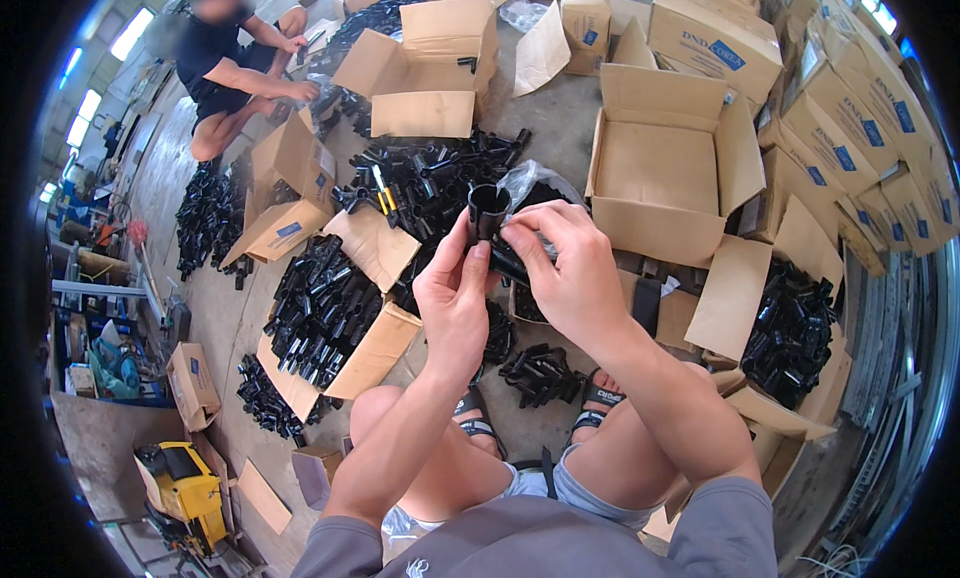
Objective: The person joins small black metal pieces with screws and sorts them into boxes.
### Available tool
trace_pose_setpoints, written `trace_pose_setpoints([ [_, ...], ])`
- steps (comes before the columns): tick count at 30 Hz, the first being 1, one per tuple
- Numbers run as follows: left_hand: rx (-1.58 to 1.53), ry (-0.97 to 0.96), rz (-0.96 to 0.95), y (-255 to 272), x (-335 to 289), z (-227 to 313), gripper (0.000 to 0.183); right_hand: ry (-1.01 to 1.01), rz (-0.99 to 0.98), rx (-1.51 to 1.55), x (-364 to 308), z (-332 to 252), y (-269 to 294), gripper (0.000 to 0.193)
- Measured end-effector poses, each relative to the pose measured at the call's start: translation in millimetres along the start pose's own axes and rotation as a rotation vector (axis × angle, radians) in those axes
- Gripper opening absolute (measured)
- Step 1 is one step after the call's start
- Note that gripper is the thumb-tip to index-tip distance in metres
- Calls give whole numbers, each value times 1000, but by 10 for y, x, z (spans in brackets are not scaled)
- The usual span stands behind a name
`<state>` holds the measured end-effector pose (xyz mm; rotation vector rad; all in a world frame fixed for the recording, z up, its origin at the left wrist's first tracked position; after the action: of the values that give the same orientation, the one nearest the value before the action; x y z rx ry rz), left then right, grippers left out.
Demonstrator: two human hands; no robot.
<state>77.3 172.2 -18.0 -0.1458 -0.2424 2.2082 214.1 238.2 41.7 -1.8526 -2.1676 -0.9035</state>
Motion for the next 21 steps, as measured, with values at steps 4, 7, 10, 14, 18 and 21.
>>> trace_pose_setpoints([
  [4, 30, -33, 5, 17, -2, 10, 44, -32, -24, -4, -14, -55, 4, 16],
  [7, 30, -84, -6, -17, -7, 25, 44, -137, 3, 143, -22, 76, -3, 17],
  [10, 40, -104, -12, -42, -20, 47, 45, -96, 16, 155, -18, 110, 9, 19],
  [14, 59, -103, -16, -65, -4, 78, 46, -65, 13, 48, 21, 27, 20, 19],
  [18, 8, -104, -17, -63, 11, 57, 46, -30, 30, 71, 8, 7, 28, 20],
  [21, 56, -120, -17, -66, 2, 83, 46, -32, 6, 28, 9, 10, 13, 20],
])
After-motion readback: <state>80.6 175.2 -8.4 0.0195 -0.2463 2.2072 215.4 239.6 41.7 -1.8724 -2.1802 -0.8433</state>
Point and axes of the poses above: each hand's wrist, its own x-axis towards the middle knuckle, its own y-axis out of the back of the hand, z = x × y, the point moved 9 cm from there along x, towards the middle knuckle, and after that the axes turned 8 degrees about z, right-handed, at the moved point
